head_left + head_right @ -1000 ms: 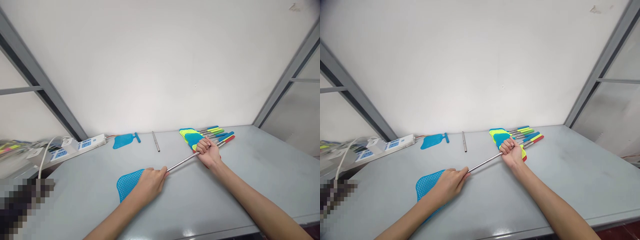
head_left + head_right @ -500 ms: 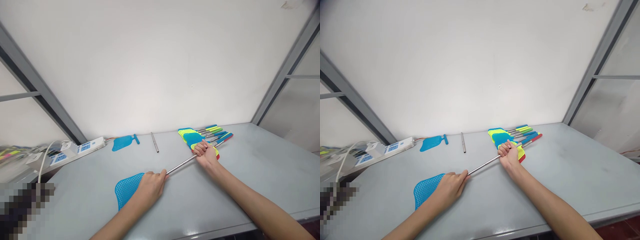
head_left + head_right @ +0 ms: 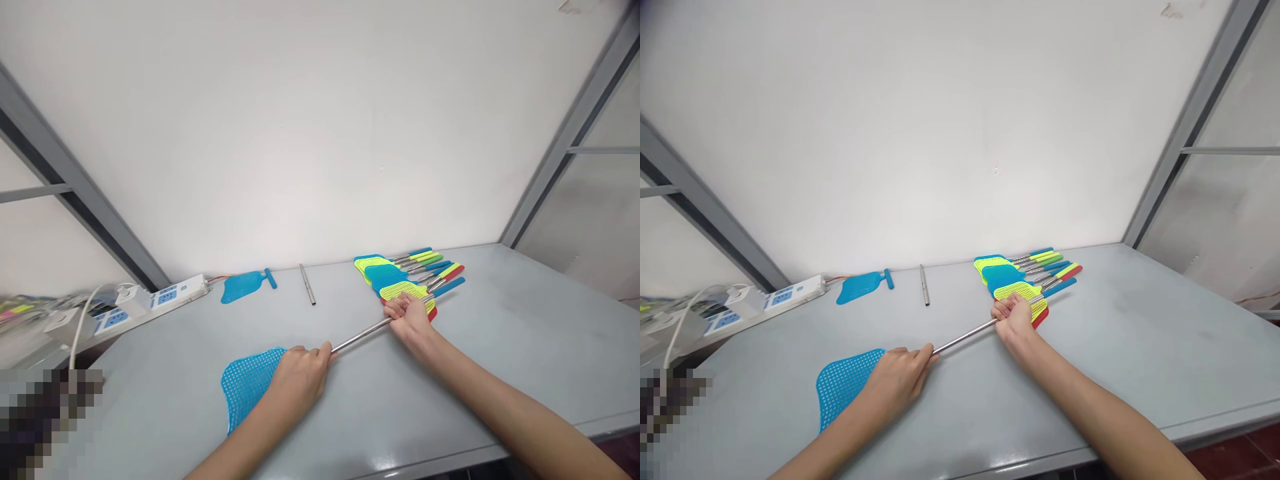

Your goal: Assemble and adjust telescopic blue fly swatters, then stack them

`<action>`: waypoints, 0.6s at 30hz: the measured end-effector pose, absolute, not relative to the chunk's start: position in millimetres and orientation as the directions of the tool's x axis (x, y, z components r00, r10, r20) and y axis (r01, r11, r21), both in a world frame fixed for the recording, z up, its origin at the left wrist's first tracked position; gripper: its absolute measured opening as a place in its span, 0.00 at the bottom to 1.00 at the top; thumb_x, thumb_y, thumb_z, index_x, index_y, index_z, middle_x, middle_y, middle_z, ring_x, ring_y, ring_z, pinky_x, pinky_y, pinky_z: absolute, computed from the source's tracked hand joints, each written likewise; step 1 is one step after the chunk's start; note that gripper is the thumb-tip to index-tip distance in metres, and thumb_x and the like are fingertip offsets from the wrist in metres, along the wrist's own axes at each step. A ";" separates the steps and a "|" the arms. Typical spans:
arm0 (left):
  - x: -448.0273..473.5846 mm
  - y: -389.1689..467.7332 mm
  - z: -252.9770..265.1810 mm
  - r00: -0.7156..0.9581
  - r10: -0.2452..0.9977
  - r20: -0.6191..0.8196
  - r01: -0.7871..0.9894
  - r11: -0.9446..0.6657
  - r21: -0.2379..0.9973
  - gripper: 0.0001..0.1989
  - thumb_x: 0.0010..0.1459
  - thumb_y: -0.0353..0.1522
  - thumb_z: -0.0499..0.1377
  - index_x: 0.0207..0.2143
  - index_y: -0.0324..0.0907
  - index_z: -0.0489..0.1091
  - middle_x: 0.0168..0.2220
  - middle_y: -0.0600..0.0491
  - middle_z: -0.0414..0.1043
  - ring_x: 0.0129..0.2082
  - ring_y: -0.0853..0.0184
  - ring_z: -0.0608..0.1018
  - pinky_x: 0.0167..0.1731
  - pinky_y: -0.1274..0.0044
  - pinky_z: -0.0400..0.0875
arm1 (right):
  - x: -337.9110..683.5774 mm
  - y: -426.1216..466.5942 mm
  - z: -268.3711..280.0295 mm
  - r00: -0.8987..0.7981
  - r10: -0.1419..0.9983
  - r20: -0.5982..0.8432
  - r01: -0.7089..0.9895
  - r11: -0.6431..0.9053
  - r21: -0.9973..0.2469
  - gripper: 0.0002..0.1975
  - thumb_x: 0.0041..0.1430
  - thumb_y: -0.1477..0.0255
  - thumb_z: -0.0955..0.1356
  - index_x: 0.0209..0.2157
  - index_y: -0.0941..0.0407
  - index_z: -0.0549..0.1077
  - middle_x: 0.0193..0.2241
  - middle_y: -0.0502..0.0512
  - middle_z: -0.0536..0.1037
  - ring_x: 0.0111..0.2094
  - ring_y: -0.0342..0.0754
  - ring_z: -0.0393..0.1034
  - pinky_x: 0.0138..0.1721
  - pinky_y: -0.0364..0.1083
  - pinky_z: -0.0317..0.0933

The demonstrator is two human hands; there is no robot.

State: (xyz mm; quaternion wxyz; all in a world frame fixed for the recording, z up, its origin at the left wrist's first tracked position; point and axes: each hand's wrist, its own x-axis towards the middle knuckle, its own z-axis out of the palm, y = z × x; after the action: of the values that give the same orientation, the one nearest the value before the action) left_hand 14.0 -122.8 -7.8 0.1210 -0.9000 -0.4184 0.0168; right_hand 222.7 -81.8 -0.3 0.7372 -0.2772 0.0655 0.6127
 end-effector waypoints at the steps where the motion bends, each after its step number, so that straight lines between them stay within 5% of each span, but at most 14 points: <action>1: 14.3 -123.1 -8.2 0.650 0.757 0.070 0.748 -0.620 -0.236 0.14 0.60 0.31 0.39 0.28 0.41 0.61 0.19 0.54 0.69 0.18 0.63 0.71 0.19 0.76 0.54 | 221.7 -82.1 -0.4 0.242 0.861 -0.447 -0.939 0.092 -0.330 0.13 0.48 0.81 0.55 0.16 0.56 0.43 0.08 0.41 0.46 0.07 0.35 0.38 0.08 0.37 0.34; 18: 19.0 -129.7 -4.9 0.640 0.767 0.039 0.757 -0.622 -0.201 0.13 0.60 0.33 0.41 0.30 0.41 0.63 0.20 0.53 0.71 0.20 0.62 0.72 0.19 0.76 0.57 | 205.6 -91.9 -2.2 0.254 0.857 -0.449 -0.932 0.093 -0.351 0.12 0.47 0.83 0.54 0.17 0.56 0.44 0.08 0.41 0.46 0.08 0.34 0.38 0.09 0.37 0.35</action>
State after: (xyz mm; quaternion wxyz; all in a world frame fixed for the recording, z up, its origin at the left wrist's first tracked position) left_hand 19.0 -129.7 -4.9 0.0999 -0.9001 -0.4234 0.0253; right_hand 205.6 -91.9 -2.2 0.7364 -0.2913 0.0646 0.6072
